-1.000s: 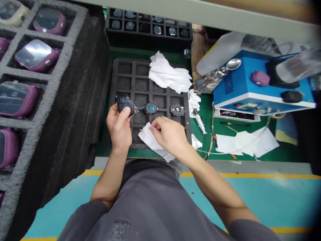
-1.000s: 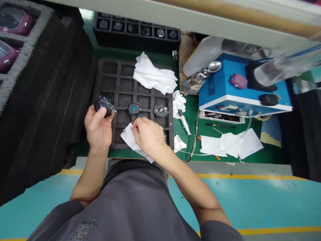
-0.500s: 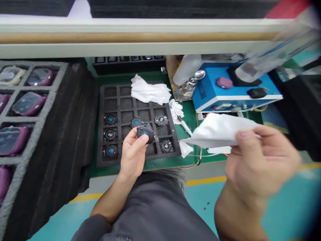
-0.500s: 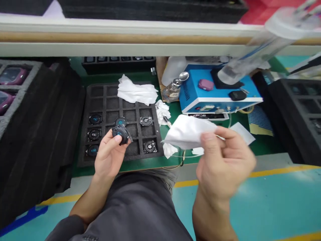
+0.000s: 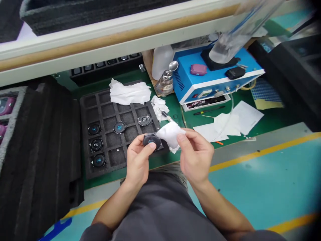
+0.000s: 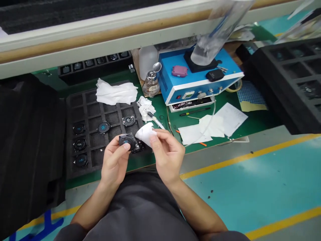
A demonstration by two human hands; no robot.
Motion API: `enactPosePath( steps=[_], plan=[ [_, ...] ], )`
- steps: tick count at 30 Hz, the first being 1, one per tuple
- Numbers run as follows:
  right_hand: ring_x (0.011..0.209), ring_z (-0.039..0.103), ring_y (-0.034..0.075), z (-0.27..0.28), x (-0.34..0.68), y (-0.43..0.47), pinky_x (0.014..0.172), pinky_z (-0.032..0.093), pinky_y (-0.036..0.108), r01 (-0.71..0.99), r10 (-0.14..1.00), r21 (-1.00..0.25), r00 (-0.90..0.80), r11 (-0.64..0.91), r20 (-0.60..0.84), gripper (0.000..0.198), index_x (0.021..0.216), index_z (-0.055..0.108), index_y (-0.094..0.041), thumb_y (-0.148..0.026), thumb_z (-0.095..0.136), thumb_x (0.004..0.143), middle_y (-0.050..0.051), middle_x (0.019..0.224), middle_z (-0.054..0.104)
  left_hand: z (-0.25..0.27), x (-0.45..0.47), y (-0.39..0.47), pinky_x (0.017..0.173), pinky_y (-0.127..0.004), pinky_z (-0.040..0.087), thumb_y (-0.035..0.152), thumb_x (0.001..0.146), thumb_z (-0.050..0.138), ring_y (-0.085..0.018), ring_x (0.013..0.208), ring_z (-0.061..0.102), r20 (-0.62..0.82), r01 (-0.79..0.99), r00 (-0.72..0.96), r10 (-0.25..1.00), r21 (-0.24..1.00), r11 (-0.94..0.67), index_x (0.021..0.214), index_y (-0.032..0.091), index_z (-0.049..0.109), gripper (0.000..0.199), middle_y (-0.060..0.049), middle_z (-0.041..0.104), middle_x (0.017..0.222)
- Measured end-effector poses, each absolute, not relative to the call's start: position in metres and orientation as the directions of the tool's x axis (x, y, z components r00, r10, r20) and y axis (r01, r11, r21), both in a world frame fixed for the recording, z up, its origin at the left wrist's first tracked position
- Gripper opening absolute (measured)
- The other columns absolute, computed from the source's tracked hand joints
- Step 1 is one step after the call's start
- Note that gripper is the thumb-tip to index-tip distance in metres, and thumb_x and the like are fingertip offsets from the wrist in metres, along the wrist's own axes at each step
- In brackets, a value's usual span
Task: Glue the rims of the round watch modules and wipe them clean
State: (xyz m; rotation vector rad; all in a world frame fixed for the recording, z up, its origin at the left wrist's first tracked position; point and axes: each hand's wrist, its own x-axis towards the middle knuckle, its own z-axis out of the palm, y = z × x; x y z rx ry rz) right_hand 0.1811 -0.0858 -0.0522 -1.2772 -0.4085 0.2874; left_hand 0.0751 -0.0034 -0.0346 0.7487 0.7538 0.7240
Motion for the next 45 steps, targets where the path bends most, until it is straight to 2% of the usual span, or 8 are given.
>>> enactPosePath(
  steps=[5,11,21,29,34,39,42,45],
  plan=[
    [0.089,0.075,0.016,-0.053,0.175,-0.084,0.079,0.061,0.029,0.129,0.42,-0.958,0.878,0.256,0.23,0.012,0.095,0.082,-0.028,-0.021,0.077,0.088,0.0,0.096,0.08,-0.035,0.079,-0.006,0.076,-0.019,0.051,0.023,0.07,0.089,-0.01,0.075,0.06,-0.329,-0.296,0.51,0.795,0.8,0.522,0.084,0.018,0.077,0.019,0.0,0.071,0.081],
    [0.071,0.072,0.014,-0.048,0.18,-0.085,0.066,0.06,0.026,0.181,0.361,-0.971,0.905,0.156,0.226,0.007,0.093,0.081,-0.025,-0.026,0.077,0.088,-0.001,0.081,0.079,-0.033,0.077,-0.005,0.075,-0.021,0.051,0.024,0.07,0.089,-0.011,0.075,0.06,-0.367,-0.282,0.532,0.763,0.773,0.568,0.083,0.016,0.076,0.02,-0.002,0.072,0.081],
    [0.083,0.078,0.015,-0.042,0.179,-0.088,0.075,0.064,0.027,0.461,0.62,-0.884,0.67,0.082,0.408,0.024,0.11,0.076,-0.03,-0.015,0.069,0.092,-0.002,0.102,0.082,-0.03,0.073,-0.001,0.074,-0.02,0.05,0.023,0.067,0.089,-0.01,0.073,0.059,-0.399,-0.234,0.572,0.717,0.758,0.609,0.081,0.016,0.079,0.02,-0.001,0.072,0.079],
    [0.09,0.08,0.016,-0.042,0.182,-0.091,0.08,0.065,0.026,0.685,0.677,-0.719,0.473,0.12,0.564,0.027,0.11,0.071,-0.026,-0.008,0.066,0.091,0.001,0.107,0.083,-0.035,0.07,0.0,0.072,-0.019,0.05,0.022,0.066,0.09,-0.009,0.07,0.06,-0.385,-0.24,0.528,0.757,0.787,0.568,0.077,0.016,0.079,0.017,0.0,0.073,0.075],
    [0.079,0.079,0.017,-0.047,0.18,-0.093,0.073,0.064,0.028,0.699,0.702,-0.713,0.484,0.049,0.522,0.019,0.106,0.072,-0.026,-0.013,0.062,0.094,0.002,0.102,0.083,-0.04,0.071,-0.004,0.072,-0.022,0.052,0.023,0.064,0.091,-0.01,0.069,0.062,-0.38,-0.226,0.466,0.799,0.822,0.522,0.077,0.016,0.08,0.019,-0.001,0.074,0.074],
    [0.068,0.072,0.014,-0.051,0.18,-0.097,0.065,0.058,0.026,0.579,0.704,-0.815,0.591,-0.03,0.394,0.011,0.1,0.073,-0.025,-0.021,0.065,0.095,0.001,0.088,0.081,-0.049,0.078,-0.002,0.073,-0.025,0.053,0.024,0.061,0.093,-0.011,0.067,0.063,-0.377,-0.223,0.414,0.828,0.84,0.494,0.078,0.016,0.079,0.023,-0.001,0.074,0.074],
    [0.056,0.059,0.011,-0.05,0.184,-0.095,0.053,0.048,0.023,0.264,0.621,-0.963,0.765,-0.058,0.173,0.013,0.095,0.072,-0.022,-0.034,0.068,0.095,-0.002,0.07,0.07,-0.053,0.08,0.004,0.075,-0.024,0.052,0.024,0.06,0.093,-0.011,0.069,0.064,-0.362,-0.257,0.362,0.859,0.847,0.465,0.078,0.015,0.078,0.025,-0.002,0.075,0.076],
    [0.054,0.05,0.009,-0.046,0.191,-0.089,0.049,0.041,0.022,-0.144,0.582,-0.986,0.81,0.079,-0.072,0.025,0.087,0.067,-0.021,-0.045,0.073,0.09,-0.004,0.064,0.059,-0.051,0.077,0.011,0.078,-0.023,0.051,0.024,0.064,0.092,-0.011,0.075,0.064,-0.329,-0.32,0.333,0.884,0.842,0.434,0.08,0.017,0.077,0.023,-0.001,0.075,0.08]
  ],
)
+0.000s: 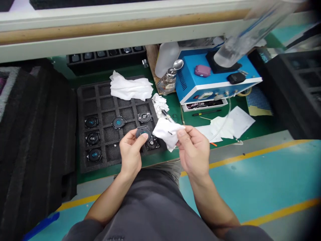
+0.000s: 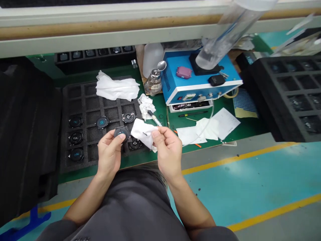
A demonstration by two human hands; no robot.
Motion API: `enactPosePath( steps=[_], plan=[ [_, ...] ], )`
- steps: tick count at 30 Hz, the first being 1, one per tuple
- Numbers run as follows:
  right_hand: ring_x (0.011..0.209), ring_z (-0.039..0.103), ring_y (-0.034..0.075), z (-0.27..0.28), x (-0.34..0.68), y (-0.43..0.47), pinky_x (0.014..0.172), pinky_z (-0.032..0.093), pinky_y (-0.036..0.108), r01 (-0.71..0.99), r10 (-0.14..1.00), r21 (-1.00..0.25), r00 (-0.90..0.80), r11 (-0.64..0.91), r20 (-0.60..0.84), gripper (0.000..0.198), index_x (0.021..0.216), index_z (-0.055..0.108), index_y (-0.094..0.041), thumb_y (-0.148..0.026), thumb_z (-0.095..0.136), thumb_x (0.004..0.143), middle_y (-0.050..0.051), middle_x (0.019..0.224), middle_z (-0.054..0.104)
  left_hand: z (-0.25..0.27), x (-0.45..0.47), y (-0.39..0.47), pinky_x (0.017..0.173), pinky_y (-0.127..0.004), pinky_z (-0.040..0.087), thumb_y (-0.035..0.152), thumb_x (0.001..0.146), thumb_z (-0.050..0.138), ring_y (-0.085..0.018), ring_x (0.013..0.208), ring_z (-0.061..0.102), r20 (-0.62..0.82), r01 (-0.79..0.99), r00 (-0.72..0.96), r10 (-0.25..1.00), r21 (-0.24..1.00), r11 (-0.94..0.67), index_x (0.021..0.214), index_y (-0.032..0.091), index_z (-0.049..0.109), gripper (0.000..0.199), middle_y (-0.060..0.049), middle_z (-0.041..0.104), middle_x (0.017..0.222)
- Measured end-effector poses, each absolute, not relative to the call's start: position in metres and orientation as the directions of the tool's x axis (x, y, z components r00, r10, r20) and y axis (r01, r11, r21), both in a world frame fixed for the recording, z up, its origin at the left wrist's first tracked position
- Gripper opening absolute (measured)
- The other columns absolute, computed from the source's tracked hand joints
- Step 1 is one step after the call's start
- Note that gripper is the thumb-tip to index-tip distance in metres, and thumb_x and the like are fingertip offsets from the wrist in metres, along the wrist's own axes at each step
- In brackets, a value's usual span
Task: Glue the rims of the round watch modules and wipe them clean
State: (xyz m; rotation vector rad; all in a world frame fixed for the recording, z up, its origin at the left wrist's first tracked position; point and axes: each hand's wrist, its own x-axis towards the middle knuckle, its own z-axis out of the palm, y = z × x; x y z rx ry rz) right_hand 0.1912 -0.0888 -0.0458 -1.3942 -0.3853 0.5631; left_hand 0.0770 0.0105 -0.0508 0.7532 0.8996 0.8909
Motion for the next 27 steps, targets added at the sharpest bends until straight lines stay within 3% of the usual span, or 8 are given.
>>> enactPosePath(
  steps=[3,6,10,13,18,21,27],
  plan=[
    [0.055,0.048,0.009,-0.041,0.195,-0.082,0.048,0.04,0.021,-0.412,0.63,-0.899,0.739,0.146,-0.237,0.03,0.081,0.062,-0.02,-0.046,0.078,0.084,-0.003,0.067,0.058,-0.044,0.072,0.012,0.081,-0.024,0.053,0.025,0.066,0.091,-0.011,0.077,0.064,-0.302,-0.412,0.358,0.883,0.798,0.44,0.079,0.018,0.075,0.022,0.001,0.073,0.081],
    [0.058,0.053,0.011,-0.04,0.192,-0.078,0.049,0.044,0.022,-0.559,0.679,-0.817,0.655,0.141,-0.331,0.028,0.082,0.063,-0.021,-0.043,0.08,0.082,-0.002,0.071,0.063,-0.038,0.071,0.009,0.083,-0.027,0.054,0.026,0.067,0.091,-0.011,0.076,0.064,-0.268,-0.453,0.438,0.858,0.759,0.468,0.08,0.018,0.073,0.023,0.001,0.072,0.08],
    [0.08,0.069,0.016,-0.045,0.192,-0.08,0.069,0.06,0.029,-0.648,0.676,-0.74,0.627,0.177,-0.387,0.024,0.089,0.066,-0.024,-0.039,0.083,0.08,0.0,0.09,0.074,-0.037,0.077,0.004,0.078,-0.025,0.053,0.027,0.067,0.091,-0.011,0.075,0.063,-0.283,-0.428,0.489,0.825,0.747,0.51,0.082,0.018,0.072,0.027,0.001,0.07,0.08],
    [0.091,0.072,0.016,-0.049,0.197,-0.083,0.081,0.062,0.032,-0.648,0.619,-0.725,0.673,0.231,-0.404,0.023,0.091,0.067,-0.026,-0.039,0.083,0.081,-0.002,0.097,0.076,-0.039,0.081,0.002,0.082,-0.027,0.054,0.028,0.067,0.091,-0.012,0.079,0.065,-0.32,-0.428,0.463,0.827,0.736,0.524,0.083,0.02,0.07,0.028,0.002,0.072,0.084],
    [0.069,0.065,0.01,-0.05,0.19,-0.082,0.062,0.056,0.022,-0.403,0.453,-0.866,0.857,0.296,-0.245,0.024,0.09,0.067,-0.023,-0.039,0.083,0.081,-0.003,0.083,0.071,-0.043,0.083,-0.002,0.088,-0.028,0.054,0.027,0.069,0.091,-0.012,0.083,0.066,-0.321,-0.439,0.422,0.848,0.746,0.501,0.086,0.021,0.071,0.027,0.002,0.073,0.088],
    [0.061,0.062,0.01,-0.049,0.175,-0.079,0.057,0.053,0.021,-0.157,0.368,-0.965,0.927,0.211,-0.07,0.024,0.092,0.069,-0.021,-0.042,0.079,0.085,-0.002,0.073,0.069,-0.043,0.083,-0.006,0.09,-0.027,0.053,0.026,0.071,0.09,-0.012,0.085,0.066,-0.314,-0.441,0.404,0.859,0.756,0.484,0.087,0.02,0.072,0.025,0.001,0.074,0.09],
    [0.068,0.074,0.014,-0.05,0.151,-0.076,0.061,0.059,0.024,0.143,0.383,-0.987,0.91,0.072,0.159,0.014,0.098,0.072,-0.021,-0.034,0.072,0.092,0.002,0.082,0.079,-0.042,0.085,-0.014,0.079,-0.022,0.05,0.026,0.066,0.094,-0.01,0.077,0.061,-0.301,-0.436,0.322,0.898,0.795,0.423,0.08,0.02,0.07,0.029,0.002,0.069,0.081]
  ],
)
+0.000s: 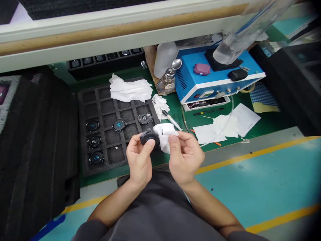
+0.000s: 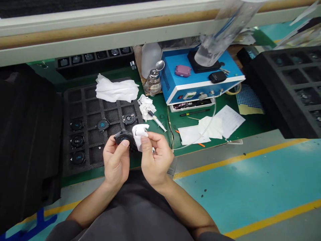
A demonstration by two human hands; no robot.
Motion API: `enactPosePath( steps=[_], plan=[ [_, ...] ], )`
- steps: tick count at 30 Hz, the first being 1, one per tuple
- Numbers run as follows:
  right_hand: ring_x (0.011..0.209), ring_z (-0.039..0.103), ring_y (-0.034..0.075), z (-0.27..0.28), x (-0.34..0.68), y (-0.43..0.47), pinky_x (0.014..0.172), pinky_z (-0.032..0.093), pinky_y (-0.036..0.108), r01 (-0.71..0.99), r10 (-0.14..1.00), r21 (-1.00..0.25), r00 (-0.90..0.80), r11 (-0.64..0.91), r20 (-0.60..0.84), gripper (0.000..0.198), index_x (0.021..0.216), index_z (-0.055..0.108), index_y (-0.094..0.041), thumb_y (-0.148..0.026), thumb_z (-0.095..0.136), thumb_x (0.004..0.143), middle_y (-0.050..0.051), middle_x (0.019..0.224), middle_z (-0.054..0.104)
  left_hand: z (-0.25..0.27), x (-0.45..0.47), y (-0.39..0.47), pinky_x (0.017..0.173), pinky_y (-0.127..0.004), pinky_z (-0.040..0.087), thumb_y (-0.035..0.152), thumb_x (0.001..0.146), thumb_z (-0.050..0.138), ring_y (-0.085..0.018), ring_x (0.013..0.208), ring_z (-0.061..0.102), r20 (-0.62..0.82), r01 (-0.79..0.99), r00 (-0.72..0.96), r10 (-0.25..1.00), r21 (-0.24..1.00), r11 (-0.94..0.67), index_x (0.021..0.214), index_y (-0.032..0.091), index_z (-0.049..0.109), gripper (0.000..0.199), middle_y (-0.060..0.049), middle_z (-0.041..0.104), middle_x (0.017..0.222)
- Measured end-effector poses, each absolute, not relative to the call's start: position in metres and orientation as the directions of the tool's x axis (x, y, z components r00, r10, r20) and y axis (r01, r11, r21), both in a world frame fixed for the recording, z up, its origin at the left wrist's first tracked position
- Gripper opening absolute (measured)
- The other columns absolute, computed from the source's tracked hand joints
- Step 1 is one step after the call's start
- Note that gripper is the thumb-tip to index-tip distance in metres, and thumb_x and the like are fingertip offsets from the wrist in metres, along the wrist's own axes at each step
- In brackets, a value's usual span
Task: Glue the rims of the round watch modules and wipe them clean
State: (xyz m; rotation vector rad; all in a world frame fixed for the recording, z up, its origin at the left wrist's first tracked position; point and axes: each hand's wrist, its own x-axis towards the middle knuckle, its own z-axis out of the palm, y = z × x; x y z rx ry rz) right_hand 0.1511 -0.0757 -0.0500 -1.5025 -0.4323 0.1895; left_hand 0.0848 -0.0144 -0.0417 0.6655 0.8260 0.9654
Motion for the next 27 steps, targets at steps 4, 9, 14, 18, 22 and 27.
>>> enactPosePath(
  steps=[4,9,14,18,22,27],
  plan=[
    [0.078,0.078,0.017,-0.059,0.143,-0.079,0.072,0.064,0.028,0.26,0.4,-0.965,0.884,0.01,0.242,0.014,0.104,0.073,-0.023,-0.029,0.072,0.092,0.005,0.094,0.081,-0.047,0.085,-0.02,0.075,-0.022,0.048,0.026,0.068,0.093,-0.011,0.075,0.057,-0.209,-0.381,0.246,0.946,0.877,0.293,0.077,0.021,0.069,0.026,0.003,0.062,0.078],
    [0.082,0.079,0.017,-0.072,0.134,-0.082,0.075,0.064,0.025,0.291,0.346,-0.957,0.898,-0.006,0.271,0.014,0.106,0.071,-0.023,-0.024,0.071,0.093,0.004,0.095,0.082,-0.056,0.089,-0.028,0.071,-0.022,0.047,0.021,0.075,0.087,-0.01,0.072,0.054,-0.102,-0.341,0.212,0.972,0.924,0.171,0.075,0.021,0.069,0.018,0.004,0.059,0.074],
    [0.073,0.078,0.016,-0.077,0.128,-0.079,0.066,0.061,0.024,0.359,0.271,-0.933,0.902,-0.037,0.336,0.009,0.099,0.07,-0.019,-0.024,0.072,0.092,0.004,0.088,0.081,-0.053,0.092,-0.032,0.067,-0.02,0.047,0.021,0.075,0.086,-0.009,0.067,0.054,-0.087,-0.318,0.22,0.972,0.935,0.156,0.073,0.019,0.069,0.018,0.004,0.061,0.069],
    [0.074,0.078,0.018,-0.079,0.123,-0.08,0.067,0.061,0.028,0.356,0.247,-0.934,0.908,-0.032,0.337,0.01,0.097,0.07,-0.02,-0.028,0.072,0.092,0.005,0.09,0.081,-0.048,0.094,-0.035,0.062,-0.018,0.047,0.019,0.07,0.087,-0.008,0.063,0.053,-0.191,-0.29,0.251,0.949,0.92,0.262,0.072,0.017,0.07,0.018,0.004,0.061,0.067],
    [0.083,0.077,0.017,-0.069,0.128,-0.077,0.076,0.06,0.028,0.178,0.273,-0.982,0.943,0.06,0.188,0.012,0.097,0.072,-0.022,-0.033,0.073,0.092,0.003,0.092,0.08,-0.051,0.093,-0.035,0.065,-0.018,0.049,0.018,0.066,0.09,-0.008,0.064,0.057,-0.33,-0.279,0.323,0.887,0.862,0.423,0.074,0.016,0.072,0.02,0.003,0.067,0.069],
    [0.078,0.067,0.011,-0.038,0.167,-0.07,0.074,0.056,0.023,-0.358,0.461,-0.869,0.87,0.342,-0.177,0.015,0.089,0.072,-0.021,-0.036,0.075,0.09,-0.001,0.084,0.073,-0.06,0.083,-0.013,0.072,-0.019,0.053,0.023,0.067,0.091,-0.009,0.071,0.063,-0.339,-0.328,0.297,0.893,0.842,0.429,0.081,0.017,0.076,0.021,0.0,0.074,0.078]
  ],
)
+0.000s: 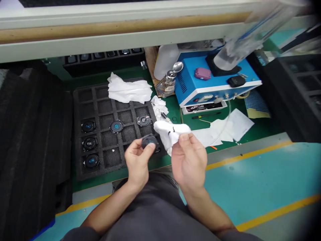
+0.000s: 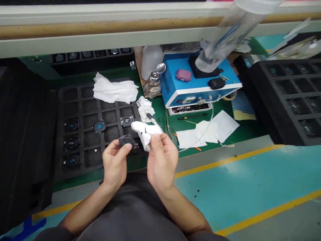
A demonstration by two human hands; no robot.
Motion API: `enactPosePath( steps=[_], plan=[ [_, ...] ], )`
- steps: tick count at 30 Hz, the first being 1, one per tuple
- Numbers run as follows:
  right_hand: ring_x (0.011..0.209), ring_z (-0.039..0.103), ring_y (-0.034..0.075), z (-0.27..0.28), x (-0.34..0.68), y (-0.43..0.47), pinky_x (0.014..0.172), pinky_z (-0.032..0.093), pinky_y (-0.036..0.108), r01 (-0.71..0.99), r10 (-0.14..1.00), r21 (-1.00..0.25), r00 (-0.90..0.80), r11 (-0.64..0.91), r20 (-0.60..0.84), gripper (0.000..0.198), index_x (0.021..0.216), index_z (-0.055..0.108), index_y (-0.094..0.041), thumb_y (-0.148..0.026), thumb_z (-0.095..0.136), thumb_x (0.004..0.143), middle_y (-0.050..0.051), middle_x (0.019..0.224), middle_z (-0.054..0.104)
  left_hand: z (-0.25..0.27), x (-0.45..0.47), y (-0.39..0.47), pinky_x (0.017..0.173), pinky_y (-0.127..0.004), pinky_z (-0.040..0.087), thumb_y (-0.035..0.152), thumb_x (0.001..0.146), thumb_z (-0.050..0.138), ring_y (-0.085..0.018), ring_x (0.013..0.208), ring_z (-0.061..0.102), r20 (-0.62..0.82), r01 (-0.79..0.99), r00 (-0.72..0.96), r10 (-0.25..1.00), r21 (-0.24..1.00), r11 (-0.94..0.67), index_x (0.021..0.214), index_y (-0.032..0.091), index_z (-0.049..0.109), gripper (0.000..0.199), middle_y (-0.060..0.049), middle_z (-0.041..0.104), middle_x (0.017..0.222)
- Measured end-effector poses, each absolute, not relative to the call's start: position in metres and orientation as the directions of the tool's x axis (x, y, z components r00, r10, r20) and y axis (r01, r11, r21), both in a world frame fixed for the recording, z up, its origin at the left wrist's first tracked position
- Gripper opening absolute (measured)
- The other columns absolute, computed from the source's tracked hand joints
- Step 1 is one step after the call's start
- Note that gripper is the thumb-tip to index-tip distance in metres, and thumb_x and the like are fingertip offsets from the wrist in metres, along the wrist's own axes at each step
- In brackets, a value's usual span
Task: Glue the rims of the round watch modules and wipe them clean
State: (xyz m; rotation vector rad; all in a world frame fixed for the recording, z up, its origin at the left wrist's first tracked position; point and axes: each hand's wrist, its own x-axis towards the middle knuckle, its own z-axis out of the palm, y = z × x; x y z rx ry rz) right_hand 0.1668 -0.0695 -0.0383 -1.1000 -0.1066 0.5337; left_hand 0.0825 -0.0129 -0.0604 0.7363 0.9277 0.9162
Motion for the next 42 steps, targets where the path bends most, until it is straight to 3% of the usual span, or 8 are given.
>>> enactPosePath(
  steps=[3,6,9,13,21,27,33,42],
  plan=[
    [0.071,0.062,0.011,-0.027,0.188,-0.07,0.066,0.054,0.023,-0.55,0.606,-0.782,0.739,0.292,-0.294,0.017,0.086,0.072,-0.021,-0.037,0.078,0.086,0.0,0.082,0.07,-0.056,0.076,0.006,0.08,-0.022,0.054,0.024,0.064,0.094,-0.01,0.075,0.065,-0.235,-0.422,0.215,0.948,0.853,0.307,0.078,0.018,0.075,0.025,0.0,0.074,0.079],
    [0.069,0.06,0.011,-0.024,0.194,-0.07,0.061,0.052,0.023,-0.624,0.667,-0.745,0.661,0.236,-0.342,0.016,0.089,0.073,-0.021,-0.036,0.079,0.085,-0.001,0.081,0.07,-0.045,0.075,0.015,0.092,-0.029,0.055,0.026,0.063,0.094,-0.012,0.077,0.067,-0.149,-0.492,0.313,0.938,0.819,0.294,0.076,0.018,0.073,0.026,0.0,0.071,0.075],
    [0.07,0.061,0.011,-0.025,0.19,-0.068,0.064,0.053,0.022,-0.661,0.694,-0.721,0.62,0.21,-0.367,0.013,0.085,0.073,-0.021,-0.032,0.08,0.084,-0.001,0.079,0.07,-0.039,0.079,0.015,0.079,-0.026,0.056,0.027,0.064,0.094,-0.012,0.073,0.064,-0.164,-0.488,0.45,0.878,0.778,0.395,0.079,0.018,0.073,0.027,-0.001,0.07,0.076],
    [0.077,0.066,0.015,-0.029,0.185,-0.07,0.069,0.055,0.027,-0.63,0.721,-0.748,0.615,0.206,-0.32,0.022,0.088,0.075,-0.022,-0.044,0.073,0.089,0.002,0.085,0.075,-0.043,0.086,0.013,0.075,-0.023,0.054,0.025,0.065,0.093,-0.011,0.073,0.063,-0.24,-0.483,0.449,0.861,0.745,0.459,0.079,0.017,0.073,0.026,-0.001,0.071,0.079],
    [0.067,0.06,0.012,-0.038,0.181,-0.077,0.065,0.051,0.026,-0.418,0.612,-0.89,0.757,0.182,-0.23,0.025,0.088,0.073,-0.02,-0.042,0.082,0.08,0.0,0.074,0.07,-0.047,0.086,0.01,0.076,-0.021,0.053,0.023,0.063,0.094,-0.011,0.075,0.064,-0.286,-0.452,0.444,0.849,0.747,0.488,0.08,0.016,0.076,0.026,-0.001,0.073,0.08],
    [0.066,0.062,0.01,-0.043,0.17,-0.073,0.066,0.052,0.023,-0.03,0.398,-0.976,0.915,0.217,0.06,0.016,0.092,0.072,-0.022,-0.037,0.076,0.09,-0.003,0.073,0.069,-0.047,0.085,0.0,0.077,-0.02,0.052,0.024,0.062,0.095,-0.01,0.076,0.064,-0.256,-0.423,0.374,0.892,0.809,0.409,0.084,0.018,0.079,0.028,-0.001,0.075,0.083],
    [0.078,0.074,0.017,-0.057,0.146,-0.071,0.075,0.059,0.029,0.232,0.407,-0.969,0.879,0.087,0.248,0.011,0.1,0.073,-0.023,-0.031,0.07,0.094,0.003,0.089,0.08,-0.052,0.081,-0.008,0.076,-0.022,0.051,0.026,0.071,0.09,-0.012,0.077,0.061,-0.168,-0.364,0.365,0.916,0.879,0.306,0.09,0.02,0.081,0.022,0.0,0.07,0.081],
    [0.089,0.071,0.023,-0.068,0.142,-0.08,0.088,0.057,0.041,0.533,0.449,-0.845,0.764,-0.035,0.463,0.008,0.096,0.072,-0.029,-0.023,0.069,0.091,0.005,0.092,0.078,-0.043,0.076,-0.013,0.065,-0.023,0.045,0.017,0.079,0.078,-0.013,0.071,0.055,-0.015,-0.123,0.321,0.947,0.991,0.057,0.091,0.019,0.083,0.014,0.0,0.063,0.073]
  ],
)
